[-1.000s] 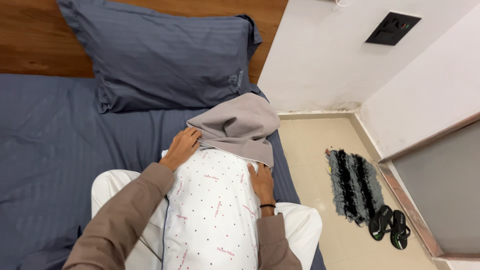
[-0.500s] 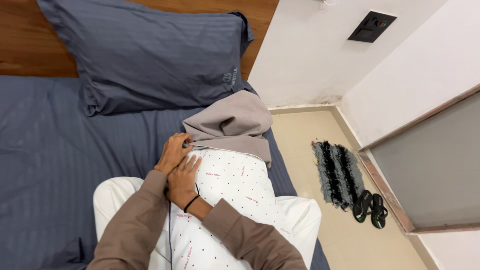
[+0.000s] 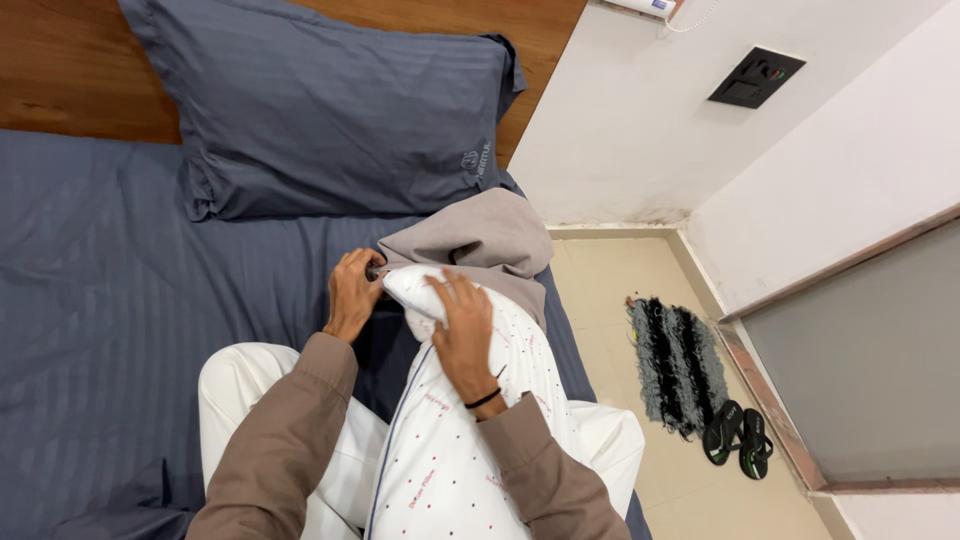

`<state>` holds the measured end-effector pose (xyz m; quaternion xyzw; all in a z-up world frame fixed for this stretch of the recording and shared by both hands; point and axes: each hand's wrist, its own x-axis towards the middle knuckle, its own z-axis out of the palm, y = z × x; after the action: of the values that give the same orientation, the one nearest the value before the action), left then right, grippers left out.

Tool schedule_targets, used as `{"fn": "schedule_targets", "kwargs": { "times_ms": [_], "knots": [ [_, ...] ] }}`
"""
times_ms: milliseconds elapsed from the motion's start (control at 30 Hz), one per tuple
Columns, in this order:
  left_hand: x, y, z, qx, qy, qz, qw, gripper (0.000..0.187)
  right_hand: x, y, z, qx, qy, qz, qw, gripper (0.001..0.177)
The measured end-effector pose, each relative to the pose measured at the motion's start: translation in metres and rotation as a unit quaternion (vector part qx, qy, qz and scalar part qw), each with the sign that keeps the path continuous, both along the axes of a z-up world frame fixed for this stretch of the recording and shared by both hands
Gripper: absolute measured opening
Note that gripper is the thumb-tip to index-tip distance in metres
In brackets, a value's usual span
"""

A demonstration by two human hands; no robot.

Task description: The person sits on a bed and places a dark blue pillowcase onto a pillow, smoothing it out. They then take a second white pillow and insert it into a light brown pillowcase, adjusting the fabric to fit.

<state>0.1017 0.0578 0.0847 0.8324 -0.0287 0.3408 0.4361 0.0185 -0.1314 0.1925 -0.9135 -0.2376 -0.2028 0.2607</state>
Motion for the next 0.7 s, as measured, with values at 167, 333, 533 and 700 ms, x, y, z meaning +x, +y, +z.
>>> {"fn": "schedule_targets", "kwargs": {
  "times_ms": [167, 333, 533, 700],
  "knots": [
    [0.000, -0.014, -0.007, -0.083, 0.012, -0.057, 0.995, 0.018, 0.020, -0.006, -0.012, -0.085, -0.049, 0.029, 0.995, 0.077],
    [0.011, -0.015, -0.035, -0.233, 0.109, -0.136, 0.957, 0.012, 0.002, 0.029, -0.052, -0.201, -0.005, 0.059, 0.978, 0.097],
    [0.028, -0.027, -0.056, -0.401, 0.122, -0.218, 0.881, 0.011, 0.003, 0.033, -0.077, -0.306, -0.017, 0.006, 0.952, 0.078],
    [0.010, -0.028, -0.035, -0.199, 0.090, -0.096, 0.971, 0.016, 0.023, 0.045, -0.105, -0.405, 0.017, -0.053, 0.913, 0.071]
  ]
}}
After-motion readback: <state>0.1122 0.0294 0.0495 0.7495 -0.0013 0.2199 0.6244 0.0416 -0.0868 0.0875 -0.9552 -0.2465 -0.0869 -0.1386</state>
